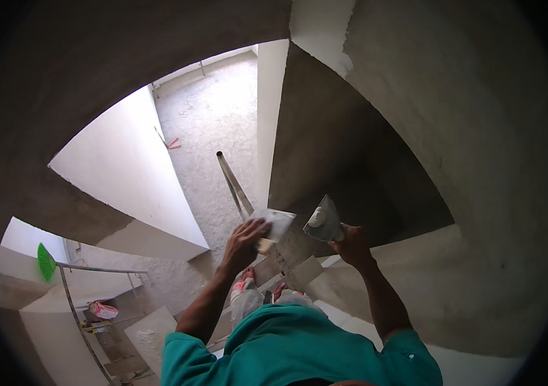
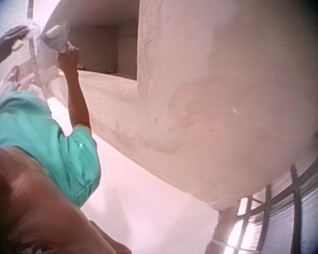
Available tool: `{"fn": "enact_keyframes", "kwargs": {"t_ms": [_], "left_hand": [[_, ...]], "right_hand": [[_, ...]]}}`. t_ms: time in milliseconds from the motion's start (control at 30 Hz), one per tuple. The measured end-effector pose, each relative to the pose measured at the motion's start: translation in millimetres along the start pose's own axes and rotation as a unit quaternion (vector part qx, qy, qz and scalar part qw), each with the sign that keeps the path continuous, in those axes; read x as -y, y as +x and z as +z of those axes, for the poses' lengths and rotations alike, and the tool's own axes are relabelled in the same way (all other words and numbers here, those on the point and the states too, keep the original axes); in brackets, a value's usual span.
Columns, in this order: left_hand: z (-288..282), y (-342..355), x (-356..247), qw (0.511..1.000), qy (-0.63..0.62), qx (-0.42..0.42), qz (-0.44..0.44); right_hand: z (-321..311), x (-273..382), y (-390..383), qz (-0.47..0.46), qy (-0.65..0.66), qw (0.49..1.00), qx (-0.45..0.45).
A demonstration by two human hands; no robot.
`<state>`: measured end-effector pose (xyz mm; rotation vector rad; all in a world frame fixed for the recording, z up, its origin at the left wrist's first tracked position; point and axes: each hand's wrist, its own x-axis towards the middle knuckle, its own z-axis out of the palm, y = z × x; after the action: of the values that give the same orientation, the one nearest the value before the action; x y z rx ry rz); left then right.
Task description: The person applies white plaster to a ceiling using a trowel and hawk. They repeatedly scoop plaster from the hawk and spread it across the ceiling surface in smooth strokes.
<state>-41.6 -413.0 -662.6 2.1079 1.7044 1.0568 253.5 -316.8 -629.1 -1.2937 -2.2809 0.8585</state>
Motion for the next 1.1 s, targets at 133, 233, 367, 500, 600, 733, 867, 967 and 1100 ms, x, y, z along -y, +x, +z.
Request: {"fn": "enact_keyframes", "kwargs": {"t_ms": [133, 233, 367, 500, 600, 733, 867, 967, 1100], "left_hand": [[26.2, -93.9, 64.9, 0.902, -0.151, -0.141, -0.380], [31.4, -149.8, 89.4, 0.746, -0.316, -0.331, -0.484], [45.1, -232.1, 138.6, 0.712, -0.292, -0.347, -0.537], [47.1, -310.0, 163.3, 0.706, -0.305, -0.319, -0.553], [52.8, -374.6, 172.0, 0.712, -0.304, -0.228, -0.591], [45.6, -410.6, 151.7, 0.808, -0.230, -0.015, -0.542], [22.7, -430.3, 143.0, 0.698, -0.366, -0.091, -0.608], [12.9, -451.3, 144.6, 0.757, -0.267, -0.061, -0.594], [7.6, -472.9, 137.0, 0.806, -0.239, -0.044, -0.540]], "right_hand": [[40.5, -33.7, -4.3, 0.015, 0.037, 0.999, 0.010], [118.8, -91.6, -43.0, 0.093, -0.002, 0.995, 0.042], [184.3, -105.9, -111.9, 0.250, -0.052, 0.954, 0.160], [235.8, -93.1, -154.4, 0.275, -0.052, 0.933, 0.228], [263.7, -64.3, -166.5, 0.267, -0.049, 0.927, 0.257], [302.5, -45.4, -184.4, 0.237, -0.081, 0.939, 0.235], [335.0, -29.4, -206.4, 0.226, -0.057, 0.956, 0.178], [332.9, -0.7, -217.9, 0.234, -0.050, 0.951, 0.196], [283.0, 98.0, -219.5, 0.171, -0.028, 0.960, 0.219]]}}
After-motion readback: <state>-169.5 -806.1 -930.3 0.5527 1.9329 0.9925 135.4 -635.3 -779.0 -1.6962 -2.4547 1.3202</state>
